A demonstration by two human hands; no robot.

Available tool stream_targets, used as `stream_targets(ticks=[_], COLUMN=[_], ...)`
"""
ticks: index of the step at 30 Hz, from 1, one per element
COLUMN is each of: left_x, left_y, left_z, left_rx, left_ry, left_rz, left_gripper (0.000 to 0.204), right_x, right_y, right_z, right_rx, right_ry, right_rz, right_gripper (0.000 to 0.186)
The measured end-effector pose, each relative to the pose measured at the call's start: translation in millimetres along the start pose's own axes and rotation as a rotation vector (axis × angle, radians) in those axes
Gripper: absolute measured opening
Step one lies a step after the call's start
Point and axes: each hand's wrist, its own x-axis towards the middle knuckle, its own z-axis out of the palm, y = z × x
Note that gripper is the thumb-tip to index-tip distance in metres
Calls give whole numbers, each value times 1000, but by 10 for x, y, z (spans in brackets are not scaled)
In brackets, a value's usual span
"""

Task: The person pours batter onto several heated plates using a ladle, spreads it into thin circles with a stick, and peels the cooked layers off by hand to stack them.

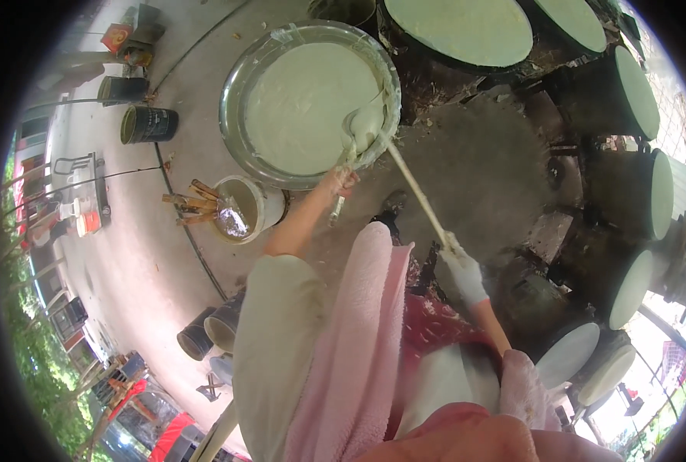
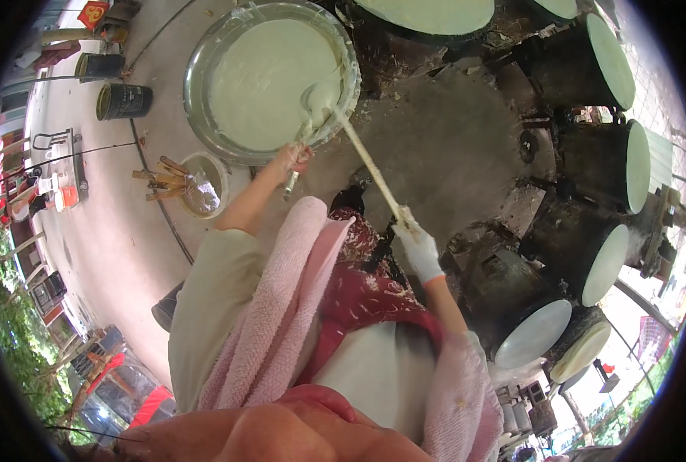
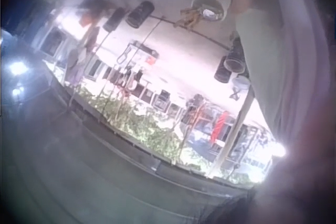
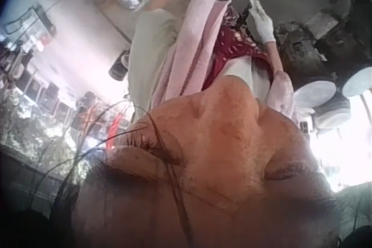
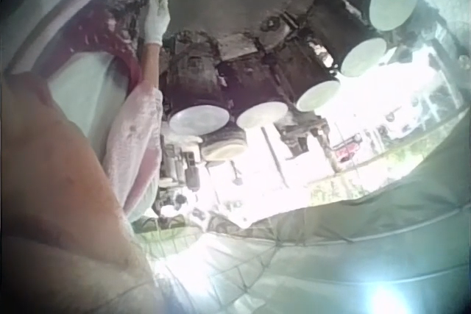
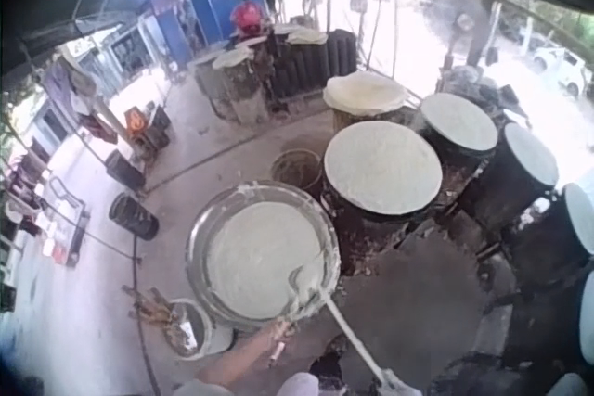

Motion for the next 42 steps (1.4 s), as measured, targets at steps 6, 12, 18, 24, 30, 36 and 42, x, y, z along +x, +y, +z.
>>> stream_targets(ticks=[6, 12, 18, 24, 30, 36, 42], left_x=[-601, -1549, -2883, -2748, -2191, -1845, -999], left_y=[-262, 357, 1405, 2457, 2556, 2491, 1746], left_z=[991, 1522, 1625, 1277, 2043, 3244, 4650], left_rx=[-829, -1188, -911, -455, 110, 411, 377], left_ry=[-258, -616, -638, -505, 131, -262, -817], left_rz=[162, 225, 434, 686, 780, 601, -229], left_gripper=[33, 17, 23, 24, 26, 29, 30], right_x=[-303, -860, -1362, -1306, -1082, -1306, -1903], right_y=[288, 471, 474, 564, 779, 1110, 1771], right_z=[460, 151, 14, -195, -542, -638, -689], right_rx=[312, 484, 615, 962, 1022, 1147, 1168], right_ry=[-266, -369, -208, 251, 583, 807, 1242], right_rz=[209, 83, -285, -270, -119, -185, -172], right_gripper=[49, 44, 53, 40, 32, 34, 43])
